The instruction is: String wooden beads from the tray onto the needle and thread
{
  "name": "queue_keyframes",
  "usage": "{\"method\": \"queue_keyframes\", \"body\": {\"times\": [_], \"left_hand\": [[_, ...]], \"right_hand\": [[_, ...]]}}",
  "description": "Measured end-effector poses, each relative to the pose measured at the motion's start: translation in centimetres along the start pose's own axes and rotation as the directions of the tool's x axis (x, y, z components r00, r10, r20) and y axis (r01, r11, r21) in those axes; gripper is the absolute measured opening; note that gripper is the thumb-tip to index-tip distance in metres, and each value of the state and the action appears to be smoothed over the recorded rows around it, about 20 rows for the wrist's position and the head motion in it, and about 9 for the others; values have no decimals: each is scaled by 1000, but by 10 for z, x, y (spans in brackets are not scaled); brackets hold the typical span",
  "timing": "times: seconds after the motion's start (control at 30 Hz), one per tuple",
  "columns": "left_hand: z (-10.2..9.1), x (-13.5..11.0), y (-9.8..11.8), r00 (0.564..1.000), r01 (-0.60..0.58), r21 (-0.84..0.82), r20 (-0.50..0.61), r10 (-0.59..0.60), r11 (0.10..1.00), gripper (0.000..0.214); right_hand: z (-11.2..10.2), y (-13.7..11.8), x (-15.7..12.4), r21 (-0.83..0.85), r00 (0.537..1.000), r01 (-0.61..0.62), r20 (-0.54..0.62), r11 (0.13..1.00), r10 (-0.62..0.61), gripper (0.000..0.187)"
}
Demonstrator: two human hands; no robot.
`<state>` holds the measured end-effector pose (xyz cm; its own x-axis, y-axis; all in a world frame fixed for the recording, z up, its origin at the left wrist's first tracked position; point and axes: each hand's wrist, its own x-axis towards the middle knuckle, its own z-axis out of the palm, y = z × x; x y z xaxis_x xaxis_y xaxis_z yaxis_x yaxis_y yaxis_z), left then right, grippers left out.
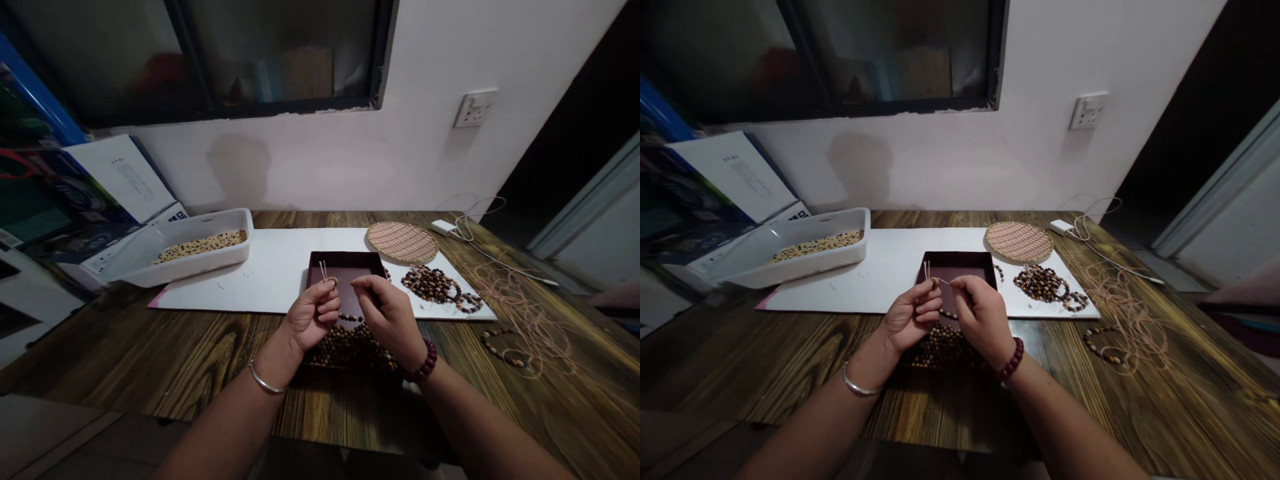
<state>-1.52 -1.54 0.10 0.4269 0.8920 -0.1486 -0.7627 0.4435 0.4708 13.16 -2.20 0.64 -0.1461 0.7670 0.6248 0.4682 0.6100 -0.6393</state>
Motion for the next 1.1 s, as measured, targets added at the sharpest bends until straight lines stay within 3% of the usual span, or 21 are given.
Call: {"method": "queue_keyframes", "body": {"times": [0.43,0.73,1.1], "left_hand": [[-3,0,-2,998,-64,53,33,62,997,15],[8,-2,-7,945,-248,431,-88,314,868,28],[5,0,-10,902,-305,538,-101,419,786,20]], "right_hand": [[-2,-4,-2,-3,999,51,0,999,-51,16],[-6,-8,-1,-5,999,39,-23,999,-39,16],[-14,-12,0,-65,997,74,20,995,-73,15]]}}
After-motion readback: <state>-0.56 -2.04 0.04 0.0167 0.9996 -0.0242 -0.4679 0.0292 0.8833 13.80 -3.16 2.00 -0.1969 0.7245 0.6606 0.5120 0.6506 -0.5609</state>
